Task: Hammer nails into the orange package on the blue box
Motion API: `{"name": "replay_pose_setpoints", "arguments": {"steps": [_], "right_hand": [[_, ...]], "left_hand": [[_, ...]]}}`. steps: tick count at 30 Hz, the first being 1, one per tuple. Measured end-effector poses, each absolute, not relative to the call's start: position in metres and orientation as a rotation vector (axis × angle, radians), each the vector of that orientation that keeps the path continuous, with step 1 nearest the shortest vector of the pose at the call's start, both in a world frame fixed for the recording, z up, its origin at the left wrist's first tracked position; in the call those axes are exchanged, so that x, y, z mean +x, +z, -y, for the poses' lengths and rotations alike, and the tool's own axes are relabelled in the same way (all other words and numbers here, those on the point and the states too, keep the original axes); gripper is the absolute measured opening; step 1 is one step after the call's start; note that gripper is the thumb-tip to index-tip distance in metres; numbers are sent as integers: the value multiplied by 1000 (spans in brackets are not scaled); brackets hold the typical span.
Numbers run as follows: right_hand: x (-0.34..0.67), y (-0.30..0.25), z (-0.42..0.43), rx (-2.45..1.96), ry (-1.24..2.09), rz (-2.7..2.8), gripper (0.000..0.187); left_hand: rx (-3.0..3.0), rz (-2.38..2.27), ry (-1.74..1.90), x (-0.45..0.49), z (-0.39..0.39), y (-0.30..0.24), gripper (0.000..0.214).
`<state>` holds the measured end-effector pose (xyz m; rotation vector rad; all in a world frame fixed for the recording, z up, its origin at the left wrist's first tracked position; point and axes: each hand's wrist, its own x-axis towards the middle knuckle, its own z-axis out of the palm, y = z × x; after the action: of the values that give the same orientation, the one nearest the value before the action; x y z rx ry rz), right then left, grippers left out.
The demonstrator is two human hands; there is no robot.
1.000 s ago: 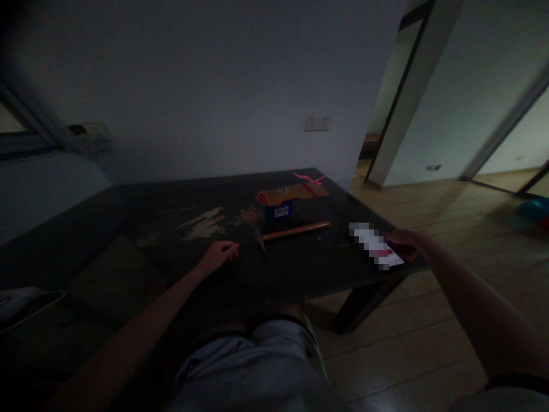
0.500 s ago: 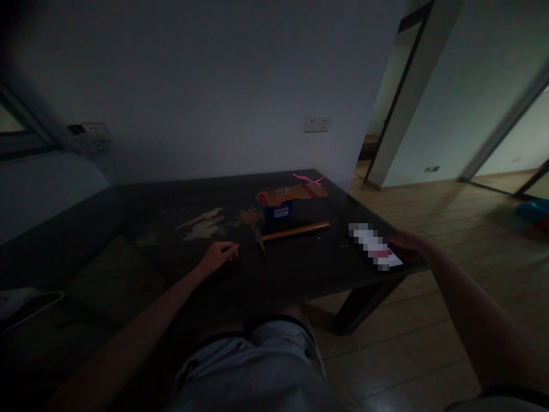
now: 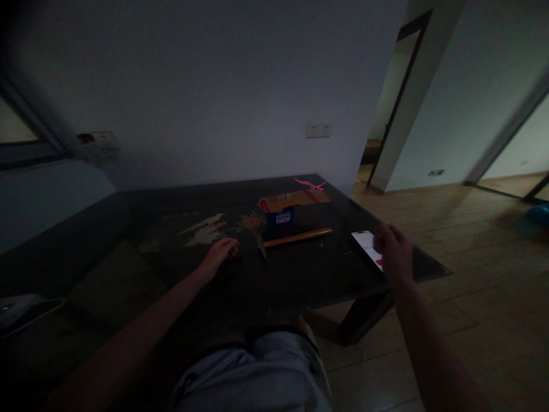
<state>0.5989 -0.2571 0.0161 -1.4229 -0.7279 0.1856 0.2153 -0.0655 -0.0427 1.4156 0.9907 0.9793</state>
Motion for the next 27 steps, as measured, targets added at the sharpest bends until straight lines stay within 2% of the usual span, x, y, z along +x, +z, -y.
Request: {"name": "replay_pose_setpoints", "arguments": {"steps": [7,12,18,27], "right_hand": [[410,-2,136,-1255,708,1342,26],[311,-31,87,-1198,855,1636,27],[305,-57,91,-1169,851,1844,27],[317,-61,83,-1115,825,1978,27]], "left_hand": [[976,-898,1213,246,47,-32,20],[790,-896,1327,235,27,-34,26],[616,-894,1360,215,18,-34,24],[538,-854,1337,223,22,-35,19]]}}
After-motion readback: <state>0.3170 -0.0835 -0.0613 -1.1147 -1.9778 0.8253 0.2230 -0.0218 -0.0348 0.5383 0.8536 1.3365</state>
